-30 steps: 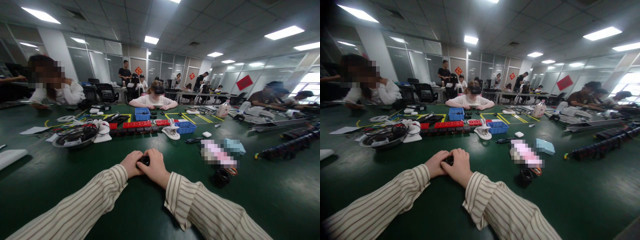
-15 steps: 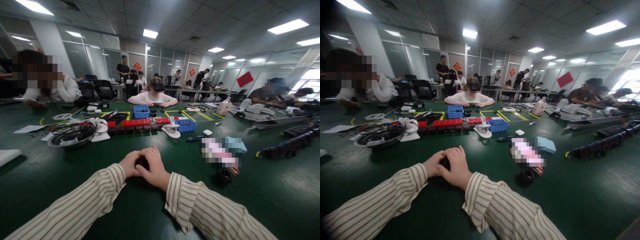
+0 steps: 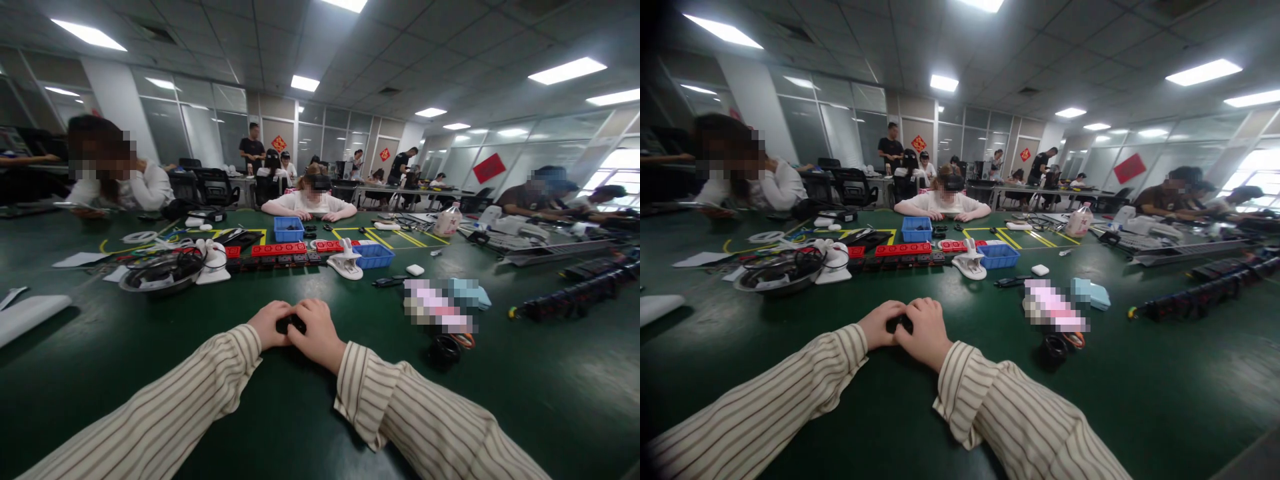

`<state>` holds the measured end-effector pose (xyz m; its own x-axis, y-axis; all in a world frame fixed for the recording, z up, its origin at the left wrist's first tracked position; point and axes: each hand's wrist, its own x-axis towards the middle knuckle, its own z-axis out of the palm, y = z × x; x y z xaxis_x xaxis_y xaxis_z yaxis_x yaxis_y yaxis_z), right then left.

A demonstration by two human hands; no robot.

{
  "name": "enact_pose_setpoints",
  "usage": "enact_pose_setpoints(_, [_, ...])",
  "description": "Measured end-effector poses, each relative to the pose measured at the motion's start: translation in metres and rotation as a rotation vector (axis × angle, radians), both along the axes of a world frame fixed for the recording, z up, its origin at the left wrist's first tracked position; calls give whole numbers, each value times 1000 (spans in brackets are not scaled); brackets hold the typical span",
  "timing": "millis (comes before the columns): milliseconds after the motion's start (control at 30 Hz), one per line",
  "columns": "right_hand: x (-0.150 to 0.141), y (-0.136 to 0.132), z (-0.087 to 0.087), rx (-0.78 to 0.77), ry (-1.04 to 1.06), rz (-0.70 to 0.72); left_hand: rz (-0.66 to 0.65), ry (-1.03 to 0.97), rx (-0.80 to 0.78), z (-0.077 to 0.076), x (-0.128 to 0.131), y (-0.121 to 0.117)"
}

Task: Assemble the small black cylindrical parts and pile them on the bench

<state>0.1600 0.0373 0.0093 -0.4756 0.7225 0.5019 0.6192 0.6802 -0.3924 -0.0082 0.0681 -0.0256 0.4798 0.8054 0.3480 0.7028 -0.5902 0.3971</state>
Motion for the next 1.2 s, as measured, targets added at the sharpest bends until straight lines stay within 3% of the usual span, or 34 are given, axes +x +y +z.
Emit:
enact_pose_setpoints(133, [0,-7,4,43,-12,216,-53,0,-33,-5,-5,3])
enact_pose_setpoints(233, [1,-9,7,25,22,263,-59,5,-36,-6,-6,2])
enact_pose_setpoints(400, [2,-3,3,21,174,126,16,47,2,5,2,-6])
enact_pose_setpoints(567, [0,5,-4,-57,132,-48,102,90,88,16,10,-14])
enact_pose_setpoints(900, [-2,-1,2,-24,-9,-51,19,8,23,9,4,-7])
enact_pose_setpoints(1033, [-1,-3,2,-12,27,49,-20,-15,-17,6,-3,-3])
enact_pose_setpoints(1200, [1,-5,3,-52,95,340,-61,-16,-74,-1,-11,3])
